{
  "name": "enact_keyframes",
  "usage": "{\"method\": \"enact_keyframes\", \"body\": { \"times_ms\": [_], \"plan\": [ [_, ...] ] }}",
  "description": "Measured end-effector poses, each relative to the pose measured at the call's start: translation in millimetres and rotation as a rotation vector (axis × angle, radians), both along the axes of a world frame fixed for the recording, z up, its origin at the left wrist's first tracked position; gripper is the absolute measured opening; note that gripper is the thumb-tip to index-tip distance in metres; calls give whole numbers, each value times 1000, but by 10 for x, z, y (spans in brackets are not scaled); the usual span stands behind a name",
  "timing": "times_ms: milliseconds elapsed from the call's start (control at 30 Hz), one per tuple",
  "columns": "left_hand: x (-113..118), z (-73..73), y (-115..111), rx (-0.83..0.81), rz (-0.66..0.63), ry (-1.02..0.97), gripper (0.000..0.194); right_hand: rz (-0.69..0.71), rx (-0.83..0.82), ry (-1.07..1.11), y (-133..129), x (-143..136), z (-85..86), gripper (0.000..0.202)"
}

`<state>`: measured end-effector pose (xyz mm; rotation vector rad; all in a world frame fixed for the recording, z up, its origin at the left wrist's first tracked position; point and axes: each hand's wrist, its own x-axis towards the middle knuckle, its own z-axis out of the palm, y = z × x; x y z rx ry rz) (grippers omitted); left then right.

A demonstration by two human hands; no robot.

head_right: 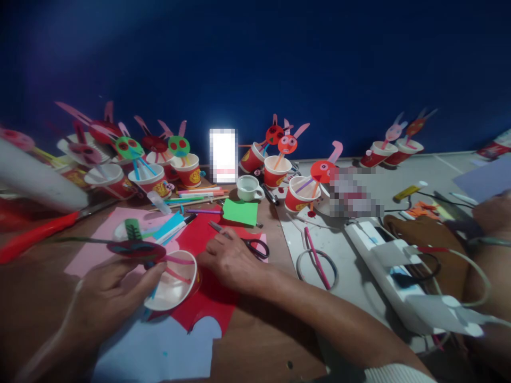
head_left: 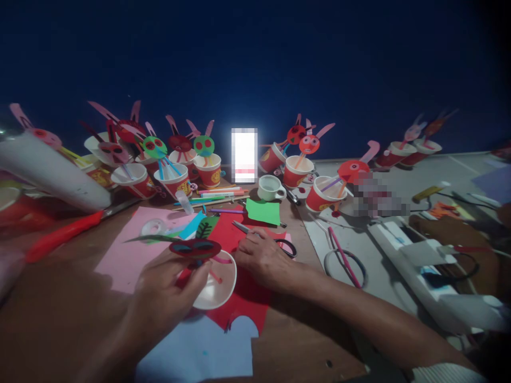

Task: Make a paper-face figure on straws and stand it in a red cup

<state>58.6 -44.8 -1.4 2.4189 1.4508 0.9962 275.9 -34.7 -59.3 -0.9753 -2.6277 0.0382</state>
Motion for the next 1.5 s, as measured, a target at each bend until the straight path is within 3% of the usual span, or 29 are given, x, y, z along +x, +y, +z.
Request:
{"method": "enact_keyframes", "body": {
  "times_ms": [600,733,833,900,1000,1133,1333,1500],
  "plan": [
    [-84,-37,-22,-111,-11,-75,11,-23,52,9,-36,-54,-5,20],
    [-58,-40,-22,-122,-38,-111,9,-34,-9,37,-46,-80,-29,20],
    [-31,-44,-26,-100,-53,-157,12,-19,-122,86,-69,-76,50,18],
    [-21,-45,-34,-93,-75,-188,14,24,-238,156,-93,-53,147,27],
    [-23,-53,-48,-72,-101,-196,14,63,-345,262,-130,-31,271,59],
    [-36,-77,-51,-57,-137,-188,13,-3,-504,264,-163,-116,246,88],
    [-30,-71,-73,-33,-147,-191,12,-20,-457,355,-200,-269,41,69],
    [-36,-85,-102,-22,-146,-195,16,-29,-426,423,-232,-278,11,66]
  ]
}}
